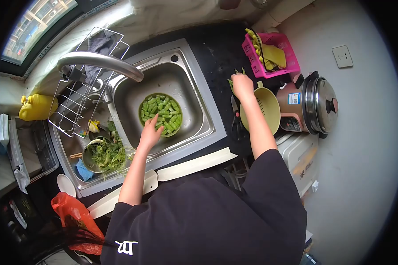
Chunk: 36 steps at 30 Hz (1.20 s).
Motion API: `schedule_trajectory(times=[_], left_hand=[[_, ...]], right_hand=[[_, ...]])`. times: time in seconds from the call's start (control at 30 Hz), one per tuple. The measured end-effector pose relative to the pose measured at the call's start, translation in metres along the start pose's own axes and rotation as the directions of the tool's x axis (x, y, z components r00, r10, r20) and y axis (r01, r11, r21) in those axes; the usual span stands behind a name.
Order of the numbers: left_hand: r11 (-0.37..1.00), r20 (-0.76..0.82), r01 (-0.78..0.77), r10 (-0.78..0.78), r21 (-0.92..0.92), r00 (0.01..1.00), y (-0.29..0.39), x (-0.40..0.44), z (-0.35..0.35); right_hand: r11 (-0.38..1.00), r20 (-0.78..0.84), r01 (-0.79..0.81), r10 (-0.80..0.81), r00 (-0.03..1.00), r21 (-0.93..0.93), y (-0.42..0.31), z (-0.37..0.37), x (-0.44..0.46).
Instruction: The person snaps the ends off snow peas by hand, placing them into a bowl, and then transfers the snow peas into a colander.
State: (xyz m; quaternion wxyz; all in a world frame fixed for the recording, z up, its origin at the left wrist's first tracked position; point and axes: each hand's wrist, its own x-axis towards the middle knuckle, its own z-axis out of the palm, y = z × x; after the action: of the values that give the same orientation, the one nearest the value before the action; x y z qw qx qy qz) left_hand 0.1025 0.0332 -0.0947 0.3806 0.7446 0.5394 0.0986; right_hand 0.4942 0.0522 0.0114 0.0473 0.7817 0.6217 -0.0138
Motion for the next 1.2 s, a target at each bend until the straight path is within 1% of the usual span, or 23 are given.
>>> schedule_trajectory(times=[0.13, 0.17, 0.23, 0.3, 0.37, 0.43, 0.47, 0.5, 0.53, 0.57, 0.63, 0.67, 0.7, 0.73, 0.83, 0.87, 0.9, 0.97, 1.03, 1.1, 1.13, 1.17, 1.2], left_hand=[[0.991, 0.066, 0.067, -0.06, -0.119, 0.996, 0.011, -0.019, -0.007], [0.991, 0.064, 0.072, -0.065, -0.115, 0.996, 0.014, -0.025, -0.011], [0.956, 0.172, 0.167, -0.127, -0.24, 0.977, 0.021, -0.035, -0.022], [0.956, 0.15, 0.161, -0.127, -0.244, 0.981, 0.024, -0.044, -0.027], [0.957, 0.129, 0.15, -0.121, -0.25, 0.984, 0.031, -0.049, -0.03], [0.942, 0.09, 0.1, -0.075, -0.319, 0.993, 0.041, -0.052, -0.034], [0.942, 0.078, 0.1, -0.079, -0.321, 0.994, 0.048, -0.052, -0.035], [0.915, 0.043, 0.026, -0.01, -0.402, 0.999, 0.057, -0.051, -0.036], [0.879, 0.0, -0.047, 0.053, -0.475, 0.999, 0.068, -0.05, -0.039], [0.835, 0.011, -0.052, 0.069, -0.548, 0.998, 0.086, -0.051, -0.05], [0.761, -0.083, -0.138, 0.111, -0.634, 0.99, 0.113, -0.051, -0.066], [0.695, -0.085, -0.144, 0.119, -0.704, 0.989, 0.126, -0.054, -0.077], [0.623, -0.089, -0.15, 0.129, -0.768, 0.988, 0.138, -0.057, -0.089], [0.611, -0.149, -0.226, 0.174, -0.759, 0.973, 0.144, -0.06, -0.098], [0.659, -0.231, -0.235, 0.095, -0.714, 0.968, 0.153, -0.077, -0.122], [0.682, -0.293, -0.261, 0.072, -0.683, 0.954, 0.152, -0.08, -0.13], [0.608, -0.291, -0.268, 0.064, -0.747, 0.955, 0.149, -0.083, -0.135], [0.709, -0.35, -0.335, 0.133, -0.62, 0.927, 0.148, -0.089, -0.146], [0.726, -0.358, -0.363, 0.17, -0.584, 0.918, 0.142, -0.091, -0.149], [0.74, -0.367, -0.392, 0.209, -0.547, 0.906, 0.143, -0.092, -0.15], [0.584, -0.331, -0.335, 0.119, -0.739, 0.936, 0.145, -0.095, -0.151], [0.387, -0.269, -0.264, 0.04, -0.884, 0.962, 0.146, -0.096, -0.151], [0.304, -0.261, -0.264, 0.049, -0.916, 0.964, 0.145, -0.095, -0.15]], right_hand=[[0.997, 0.039, 0.016, -0.019, 0.999, 0.077, 0.017, 0.019, 0.016], [0.999, 0.087, 0.001, -0.004, 0.996, 0.036, 0.016, 0.019, 0.02], [1.0, 0.129, -0.003, 0.004, 0.992, -0.004, 0.015, 0.019, 0.024], [0.997, 0.092, 0.045, -0.039, 0.995, -0.067, 0.021, 0.012, 0.023], [0.998, 0.085, 0.032, -0.026, 0.996, -0.06, 0.028, 0.002, 0.018], [0.996, -0.136, 0.067, -0.058, 0.989, 0.062, 0.024, -0.023, 0.006], [0.988, -0.212, 0.099, -0.073, 0.975, 0.115, 0.017, -0.036, 0.0], [0.987, -0.217, 0.112, -0.085, 0.972, 0.118, 0.001, -0.054, -0.008], [0.875, -0.13, 0.036, 0.031, 0.991, 0.483, -0.019, -0.072, -0.018], [0.632, 0.002, -0.065, 0.101, 0.995, 0.773, -0.04, -0.086, -0.029], [0.353, 0.019, 0.0, -0.051, 0.999, 0.936, -0.082, -0.104, -0.053], [0.306, -0.014, 0.052, -0.123, 0.992, 0.951, -0.103, -0.113, -0.067], [0.264, -0.045, 0.085, -0.155, 0.987, 0.961, -0.123, -0.119, -0.079], [0.289, -0.103, 0.161, -0.206, 0.973, 0.944, -0.142, -0.127, -0.09], [0.358, -0.264, 0.378, -0.328, 0.907, 0.854, -0.174, -0.144, -0.112], [0.362, -0.251, 0.389, -0.372, 0.893, 0.847, -0.179, -0.149, -0.116], [0.355, -0.256, 0.395, -0.378, 0.89, 0.847, -0.183, -0.153, -0.119], [0.372, -0.317, 0.486, -0.431, 0.845, 0.791, -0.191, -0.158, -0.123], [0.388, -0.347, 0.521, -0.435, 0.831, 0.76, -0.195, -0.155, -0.126], [0.457, -0.426, 0.619, -0.459, 0.779, 0.639, -0.198, -0.157, -0.127], [0.456, -0.427, 0.62, -0.461, 0.778, 0.638, -0.198, -0.157, -0.126], [0.484, -0.521, 0.707, -0.478, 0.707, 0.515, -0.199, -0.157, -0.125], [0.506, -0.602, 0.774, -0.499, 0.623, 0.381, -0.199, -0.156, -0.125]])
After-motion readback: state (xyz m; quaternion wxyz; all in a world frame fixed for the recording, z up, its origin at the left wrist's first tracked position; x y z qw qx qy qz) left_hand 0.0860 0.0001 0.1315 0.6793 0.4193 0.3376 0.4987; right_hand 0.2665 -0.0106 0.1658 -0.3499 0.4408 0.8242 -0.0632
